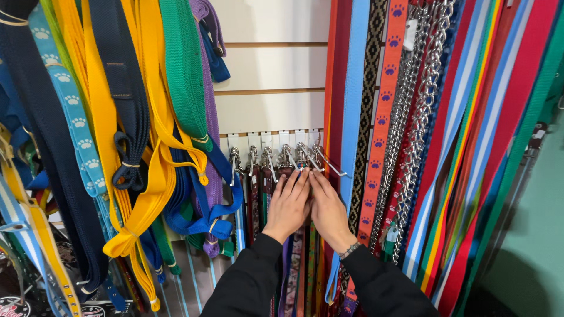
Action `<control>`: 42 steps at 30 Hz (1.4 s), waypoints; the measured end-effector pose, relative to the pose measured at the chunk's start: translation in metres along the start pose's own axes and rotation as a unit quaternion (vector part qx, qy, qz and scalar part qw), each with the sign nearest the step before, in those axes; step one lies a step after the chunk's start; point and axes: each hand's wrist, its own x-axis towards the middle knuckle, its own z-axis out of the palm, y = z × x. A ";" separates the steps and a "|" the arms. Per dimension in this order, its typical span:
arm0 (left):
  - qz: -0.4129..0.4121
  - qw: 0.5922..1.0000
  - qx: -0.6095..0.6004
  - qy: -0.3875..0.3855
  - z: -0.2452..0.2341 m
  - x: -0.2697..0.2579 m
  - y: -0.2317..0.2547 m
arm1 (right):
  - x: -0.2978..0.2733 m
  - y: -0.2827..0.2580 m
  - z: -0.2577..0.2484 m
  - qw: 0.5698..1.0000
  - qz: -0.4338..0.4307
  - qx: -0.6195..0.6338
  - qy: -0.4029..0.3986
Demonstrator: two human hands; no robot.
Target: The person picks up various pet leashes from a box and hangs them one by one onto hooks on a display wall.
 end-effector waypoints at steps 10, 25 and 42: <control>-0.025 0.989 0.081 -0.124 0.044 -0.028 -0.014 | 0.011 0.018 0.040 0.999 -0.004 -0.033 -0.023; -0.024 0.985 0.108 -0.135 0.006 -0.021 -0.006 | -0.006 0.000 0.031 0.997 0.011 -0.052 -0.055; 0.055 0.944 0.146 -0.290 -0.269 -0.072 -0.022 | -0.087 -0.180 0.002 0.965 -0.034 0.217 -0.145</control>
